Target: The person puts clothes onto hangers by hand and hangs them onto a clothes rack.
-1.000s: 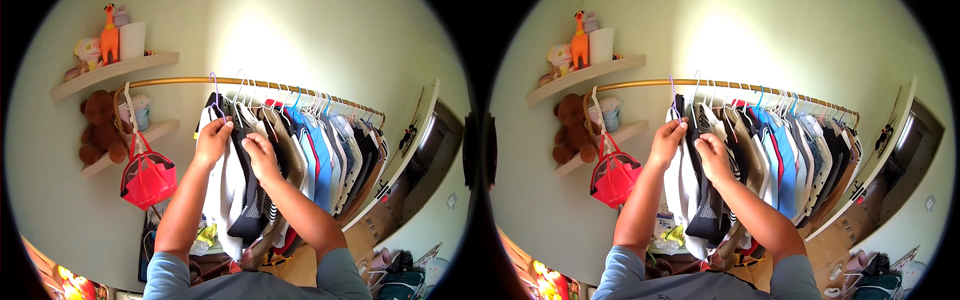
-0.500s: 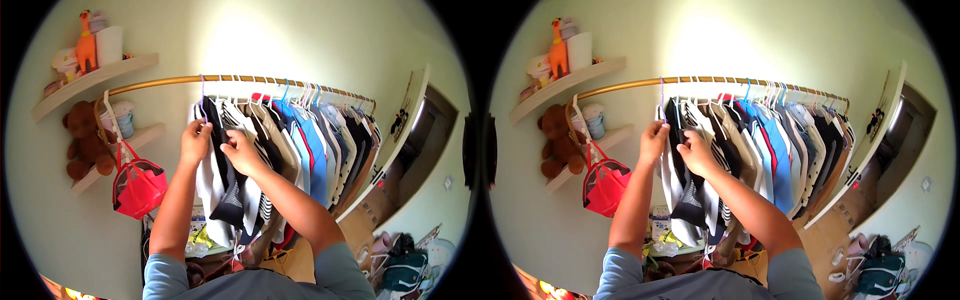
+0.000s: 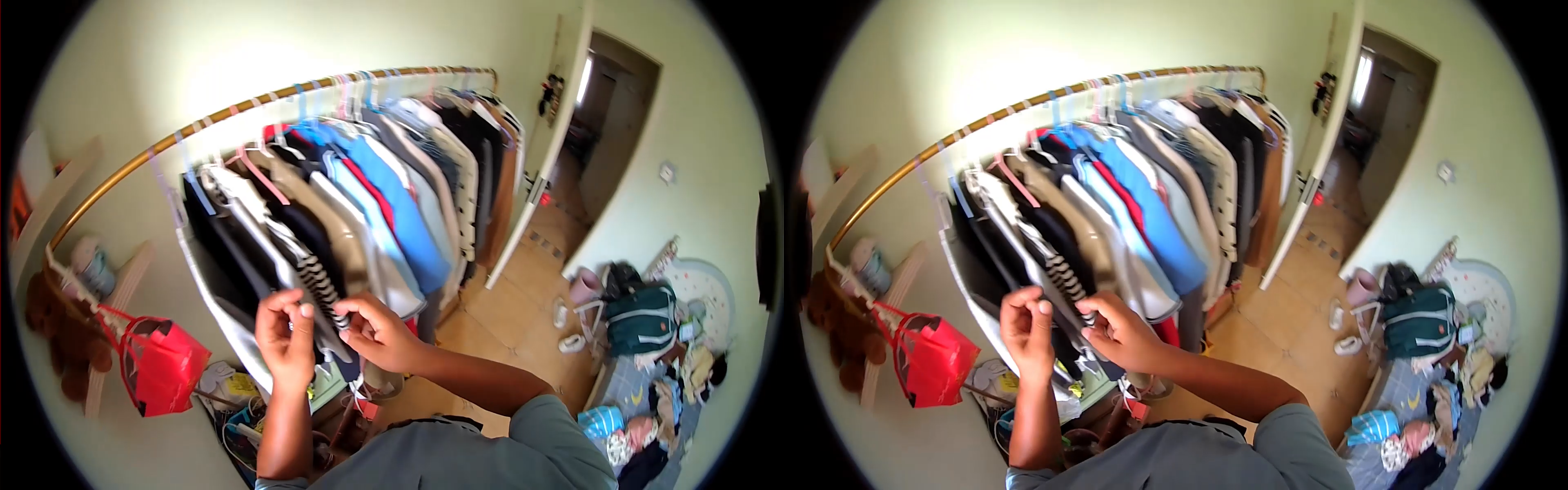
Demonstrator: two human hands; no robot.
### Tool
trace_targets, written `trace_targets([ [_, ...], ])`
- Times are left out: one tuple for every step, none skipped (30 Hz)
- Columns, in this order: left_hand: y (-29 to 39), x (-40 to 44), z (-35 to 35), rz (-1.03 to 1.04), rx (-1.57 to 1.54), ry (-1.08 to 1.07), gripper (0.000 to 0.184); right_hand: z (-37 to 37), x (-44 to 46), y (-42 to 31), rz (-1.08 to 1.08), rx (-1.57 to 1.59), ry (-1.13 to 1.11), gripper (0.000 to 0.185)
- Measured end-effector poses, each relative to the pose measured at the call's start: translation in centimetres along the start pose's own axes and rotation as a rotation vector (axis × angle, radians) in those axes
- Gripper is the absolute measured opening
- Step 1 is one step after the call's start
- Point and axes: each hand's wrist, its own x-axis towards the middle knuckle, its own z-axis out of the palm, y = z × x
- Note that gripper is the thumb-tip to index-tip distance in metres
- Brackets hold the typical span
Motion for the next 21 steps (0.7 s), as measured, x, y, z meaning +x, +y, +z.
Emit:
trace_targets([
  [-1.4,-1.5,1.4,-0.051,-0.041,-0.049,0.016,-1.4,-2.0,1.2,-0.016,-0.119,0.029,0.037],
  [-3.0,-3.0,2.7,-0.103,-0.084,-0.102,0.015,-2.9,-4.2,2.1,-0.027,-0.241,0.059,0.036],
  [-4.5,-4.7,4.0,-0.193,-0.112,-0.169,0.014,-4.1,-6.7,2.3,0.136,-0.132,0.117,0.034],
  [-6.2,-6.4,5.4,-0.28,-0.139,-0.241,0.012,-5.5,-8.9,2.4,0.188,-0.168,0.189,0.032],
  [-8.2,-8.3,7.0,-0.274,-0.116,-0.284,0.01,-6.9,-11.4,2.8,0.236,-0.202,0.235,0.032],
  [-8.6,-10.1,8.7,-0.377,-0.159,-0.346,0.01,-8.3,-13.9,3.3,0.287,-0.232,0.28,0.032],
  [-9.1,-11.9,10.7,-0.447,-0.177,-0.402,0.011,-9.6,-16.6,3.9,0.331,-0.2,0.341,0.031],
  [-9.7,-13.8,12.7,-0.518,-0.191,-0.461,0.012,-10.8,-19.4,4.4,0.374,-0.166,0.406,0.031],
  [-11.4,-15.8,14.2,-0.466,-0.11,-0.571,0.017,-11.9,-22.0,4.3,0.415,-0.129,0.471,0.03],
  [-12.0,-17.6,16.2,-0.523,-0.138,-0.64,0.018,-13.1,-24.3,3.5,0.457,-0.098,0.527,0.03],
  [-12.3,-19.6,18.4,-0.581,-0.165,-0.712,0.018,-14.3,-26.7,2.5,0.498,-0.066,0.585,0.03],
  [-12.5,-21.4,20.8,-0.638,-0.189,-0.78,0.019,-15.5,-29.1,1.6,0.536,-0.032,0.64,0.029],
  [-12.5,-23.1,23.3,-0.624,-0.196,-0.862,0.021,-16.7,-31.7,1.2,0.549,-0.029,0.705,0.028],
  [-12.0,-24.7,25.9,-0.614,-0.168,-0.931,0.02,-17.9,-34.4,0.9,0.558,-0.023,0.765,0.027],
  [-11.3,-26.3,28.5,-0.598,-0.139,-0.991,0.02,-19.0,-36.9,0.7,0.563,-0.016,0.817,0.027],
  [-10.4,-27.9,31.2,-0.577,-0.108,-1.044,0.02,-20.2,-39.5,0.4,0.581,0.04,0.87,0.026],
  [-9.7,-29.6,33.9,-0.585,-0.117,-1.068,0.021,-21.5,-42.1,0.1,0.594,0.096,0.917,0.026],
  [-9.5,-31.4,36.8,-0.583,-0.141,-1.099,0.022,-23.3,-44.4,-0.7,0.605,0.151,0.96,0.026],
  [-9.5,-33.3,39.2,-0.587,-0.161,-1.133,0.023,-24.9,-46.6,-2.1,0.661,0.165,0.954,0.025],
  [-9.3,-35.2,41.3,-0.595,-0.179,-1.168,0.024,-26.1,-48.8,-2.7,0.659,0.166,0.987,0.025],
  [-8.8,-36.5,43.5,-0.594,-0.189,-1.223,0.026,-27.5,-50.9,-3.0,0.656,0.164,1.018,0.024],
])
